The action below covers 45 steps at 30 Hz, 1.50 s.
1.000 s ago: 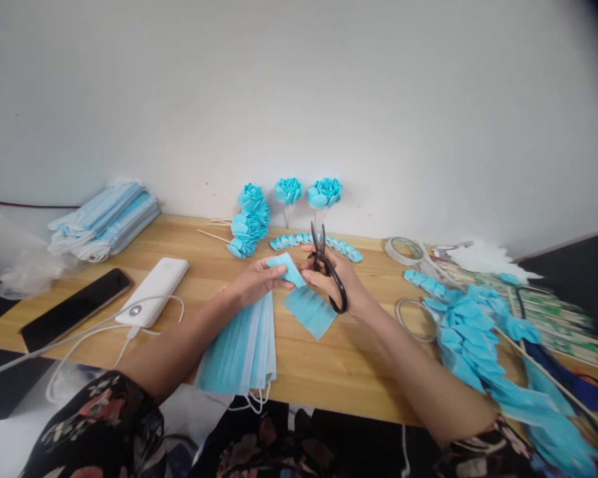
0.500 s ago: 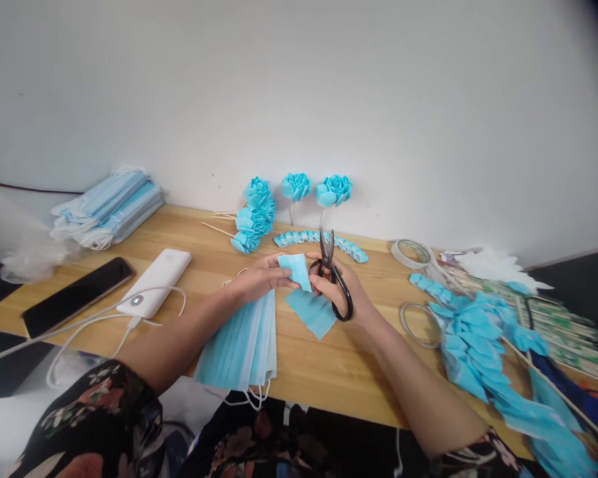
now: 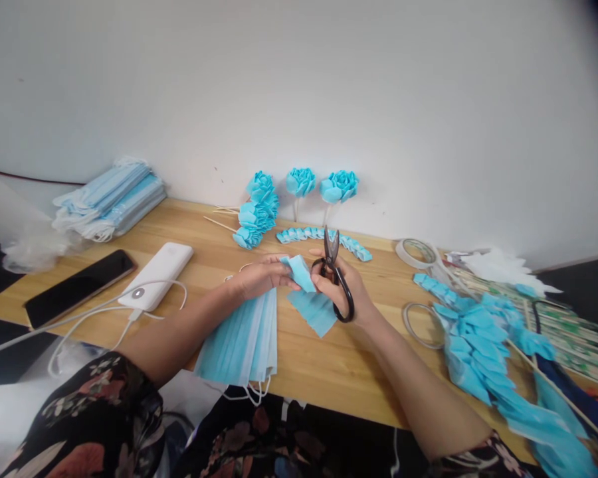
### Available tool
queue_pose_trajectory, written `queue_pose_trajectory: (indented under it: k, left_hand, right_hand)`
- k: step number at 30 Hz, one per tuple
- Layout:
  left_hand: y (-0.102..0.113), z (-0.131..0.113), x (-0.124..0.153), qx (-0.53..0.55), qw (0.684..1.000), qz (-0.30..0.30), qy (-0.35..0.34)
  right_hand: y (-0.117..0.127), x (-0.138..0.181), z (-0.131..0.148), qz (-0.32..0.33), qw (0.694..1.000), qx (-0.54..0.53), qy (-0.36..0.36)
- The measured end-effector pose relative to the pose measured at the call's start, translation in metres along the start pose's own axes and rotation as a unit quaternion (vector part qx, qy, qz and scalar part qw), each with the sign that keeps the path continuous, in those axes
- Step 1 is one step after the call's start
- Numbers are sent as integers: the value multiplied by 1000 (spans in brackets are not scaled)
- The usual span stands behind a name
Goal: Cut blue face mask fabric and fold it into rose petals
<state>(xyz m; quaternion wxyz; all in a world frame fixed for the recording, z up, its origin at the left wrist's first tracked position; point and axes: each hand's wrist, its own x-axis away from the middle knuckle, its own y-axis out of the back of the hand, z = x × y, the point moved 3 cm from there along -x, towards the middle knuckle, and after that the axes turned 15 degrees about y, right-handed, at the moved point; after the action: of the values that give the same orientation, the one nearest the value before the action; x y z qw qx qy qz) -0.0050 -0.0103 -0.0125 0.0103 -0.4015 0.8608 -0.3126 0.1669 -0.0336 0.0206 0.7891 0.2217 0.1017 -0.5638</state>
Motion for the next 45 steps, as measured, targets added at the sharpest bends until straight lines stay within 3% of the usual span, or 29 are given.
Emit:
queue_pose_trajectory:
  k: [7, 15, 20, 27, 36, 45]
  left_hand:
    - [-1, 1, 0, -4, 1000, 5, 13]
    - [3, 0, 0, -1, 1000, 4, -12]
    - [9, -1, -3, 34, 997, -45, -52]
    - [9, -5, -3, 38, 992, -87, -86]
    - [7, -5, -2, 35, 991, -96, -85]
    - [3, -3, -2, -14, 990, -120, -76]
  right_hand:
    - [-7, 1, 10, 9, 1000, 27, -7]
    - [-4, 0, 7, -30, 997, 70, -1]
    - [0, -1, 0, -99, 992, 77, 0]
    - [1, 0, 11, -188, 976, 106, 16]
    - [-5, 4, 9, -148, 971, 166, 88]
    - [-8, 5, -6, -106, 978, 155, 88]
